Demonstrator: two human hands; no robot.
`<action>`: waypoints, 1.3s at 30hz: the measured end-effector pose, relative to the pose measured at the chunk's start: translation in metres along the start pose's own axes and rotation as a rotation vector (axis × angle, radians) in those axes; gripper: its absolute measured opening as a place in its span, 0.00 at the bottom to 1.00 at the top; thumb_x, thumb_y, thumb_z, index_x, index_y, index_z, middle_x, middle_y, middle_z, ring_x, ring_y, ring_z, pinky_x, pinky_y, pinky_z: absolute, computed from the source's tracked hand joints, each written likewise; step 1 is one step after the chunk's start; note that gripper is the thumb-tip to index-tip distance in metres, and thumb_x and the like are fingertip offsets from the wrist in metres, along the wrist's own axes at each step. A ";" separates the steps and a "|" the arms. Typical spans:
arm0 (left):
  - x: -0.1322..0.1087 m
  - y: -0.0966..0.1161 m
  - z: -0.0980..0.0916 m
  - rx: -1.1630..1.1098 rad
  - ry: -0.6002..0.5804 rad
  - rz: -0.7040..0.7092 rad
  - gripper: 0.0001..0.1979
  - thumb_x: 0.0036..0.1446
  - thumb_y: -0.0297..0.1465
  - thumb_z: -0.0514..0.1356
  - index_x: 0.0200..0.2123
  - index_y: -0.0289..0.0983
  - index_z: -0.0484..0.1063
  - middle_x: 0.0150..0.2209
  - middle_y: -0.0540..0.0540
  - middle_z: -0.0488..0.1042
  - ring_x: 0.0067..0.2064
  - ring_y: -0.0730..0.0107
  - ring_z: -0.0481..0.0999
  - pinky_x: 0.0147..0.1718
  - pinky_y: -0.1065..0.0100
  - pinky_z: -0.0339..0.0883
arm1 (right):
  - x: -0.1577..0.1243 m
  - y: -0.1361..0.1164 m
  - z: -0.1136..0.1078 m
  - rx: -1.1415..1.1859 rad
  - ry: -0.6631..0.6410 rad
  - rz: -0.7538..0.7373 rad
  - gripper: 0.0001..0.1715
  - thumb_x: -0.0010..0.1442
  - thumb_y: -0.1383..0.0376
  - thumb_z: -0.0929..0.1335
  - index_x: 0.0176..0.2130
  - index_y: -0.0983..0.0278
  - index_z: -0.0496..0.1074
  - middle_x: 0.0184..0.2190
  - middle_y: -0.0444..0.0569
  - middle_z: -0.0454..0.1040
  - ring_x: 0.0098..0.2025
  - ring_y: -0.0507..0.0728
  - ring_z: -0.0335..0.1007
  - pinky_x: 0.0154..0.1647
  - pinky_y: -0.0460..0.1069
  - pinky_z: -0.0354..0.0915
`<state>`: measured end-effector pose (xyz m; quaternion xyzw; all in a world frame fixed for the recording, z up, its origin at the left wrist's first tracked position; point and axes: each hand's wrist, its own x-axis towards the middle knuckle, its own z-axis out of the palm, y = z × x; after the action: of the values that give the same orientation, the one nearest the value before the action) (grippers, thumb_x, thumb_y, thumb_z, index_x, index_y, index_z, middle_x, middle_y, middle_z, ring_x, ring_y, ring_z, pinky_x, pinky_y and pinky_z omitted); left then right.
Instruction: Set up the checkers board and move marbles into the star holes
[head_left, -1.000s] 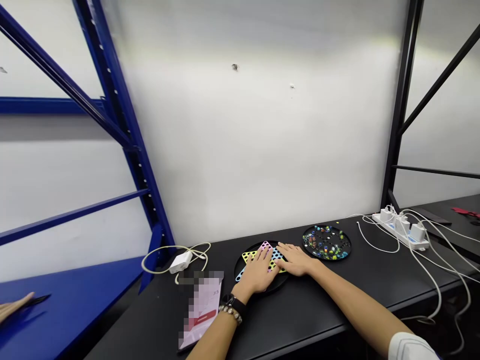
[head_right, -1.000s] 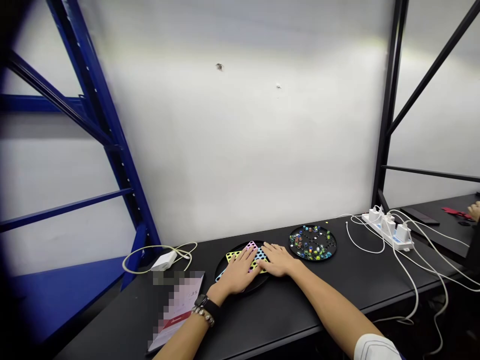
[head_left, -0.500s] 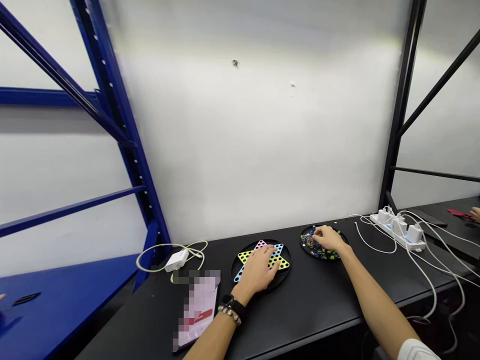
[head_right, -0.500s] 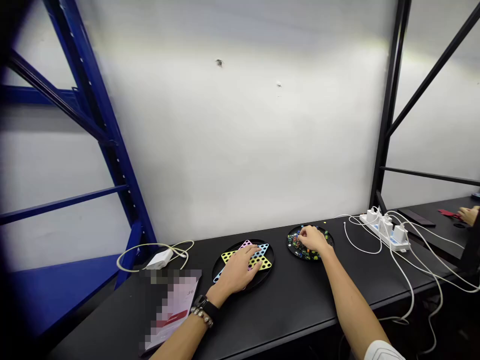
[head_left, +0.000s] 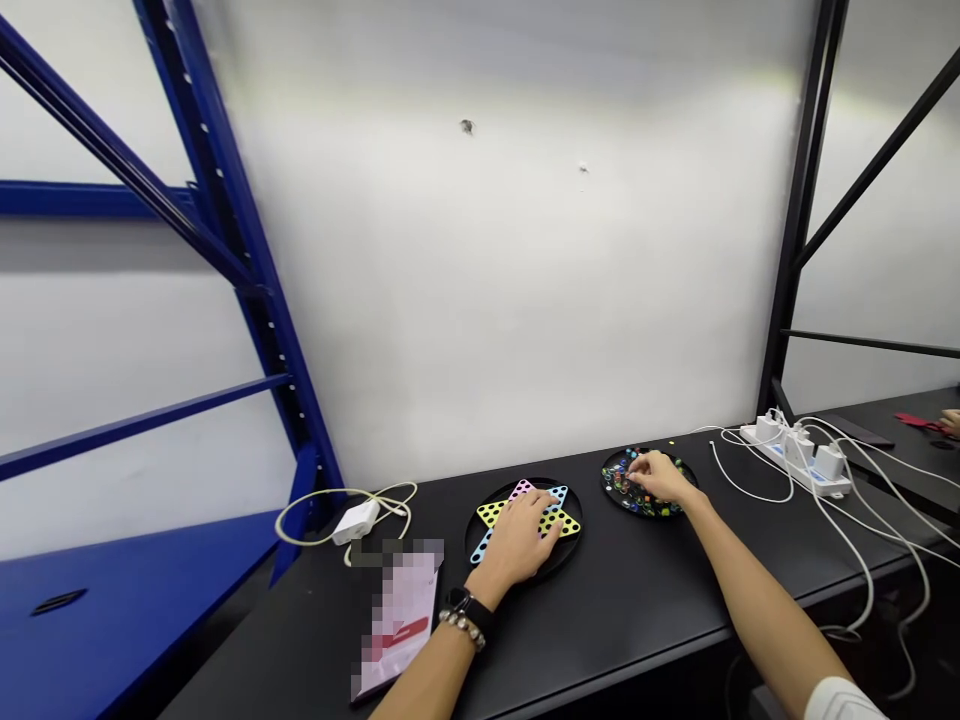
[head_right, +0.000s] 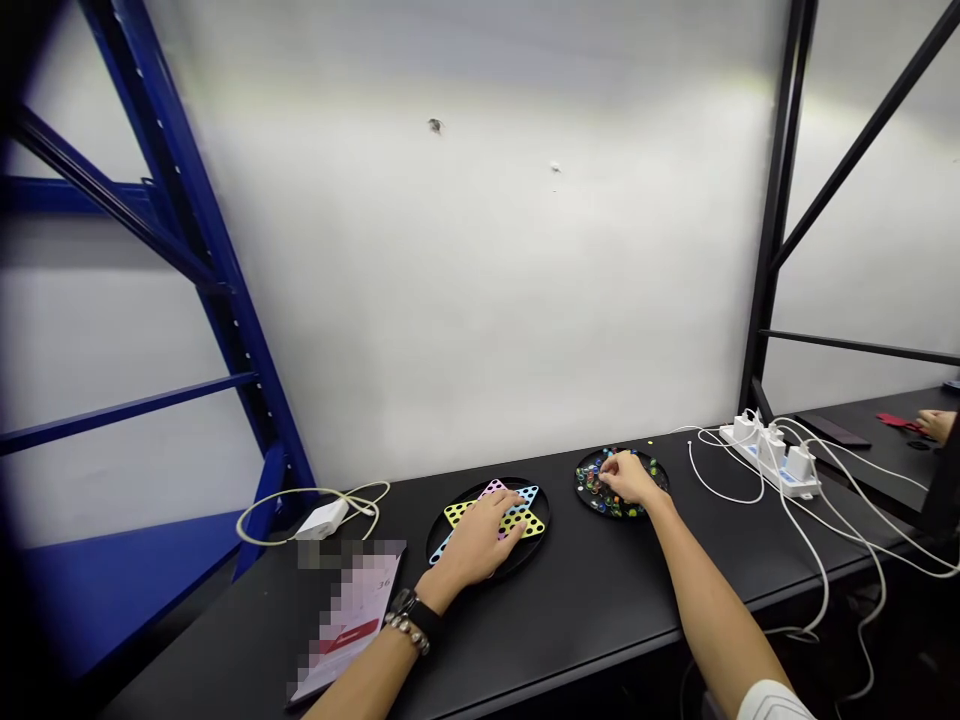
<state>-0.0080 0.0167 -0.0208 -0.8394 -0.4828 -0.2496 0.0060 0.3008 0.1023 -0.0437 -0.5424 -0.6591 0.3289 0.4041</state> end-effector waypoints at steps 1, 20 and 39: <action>0.000 0.000 0.000 -0.002 -0.001 0.002 0.14 0.62 0.36 0.56 0.50 0.41 0.72 0.52 0.44 0.74 0.54 0.55 0.72 0.55 0.54 0.64 | 0.001 -0.002 -0.003 0.148 0.046 0.007 0.07 0.50 0.63 0.74 0.31 0.64 0.76 0.24 0.46 0.74 0.26 0.53 0.70 0.26 0.47 0.66; -0.001 0.000 0.000 0.004 -0.011 0.028 0.14 0.61 0.36 0.56 0.49 0.42 0.72 0.50 0.45 0.74 0.52 0.56 0.72 0.54 0.54 0.63 | 0.032 0.019 0.017 -0.460 0.187 0.111 0.21 0.56 0.53 0.69 0.45 0.63 0.73 0.44 0.57 0.76 0.49 0.64 0.70 0.42 0.51 0.62; -0.002 0.000 0.001 0.004 -0.023 0.011 0.12 0.61 0.36 0.57 0.46 0.42 0.72 0.48 0.45 0.74 0.51 0.56 0.72 0.53 0.55 0.64 | 0.051 0.026 0.023 -0.494 -0.061 0.015 0.06 0.61 0.63 0.66 0.34 0.62 0.71 0.32 0.50 0.77 0.41 0.59 0.73 0.47 0.50 0.60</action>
<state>-0.0086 0.0156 -0.0226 -0.8450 -0.4786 -0.2388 0.0036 0.2881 0.1580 -0.0681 -0.6192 -0.7275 0.1770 0.2367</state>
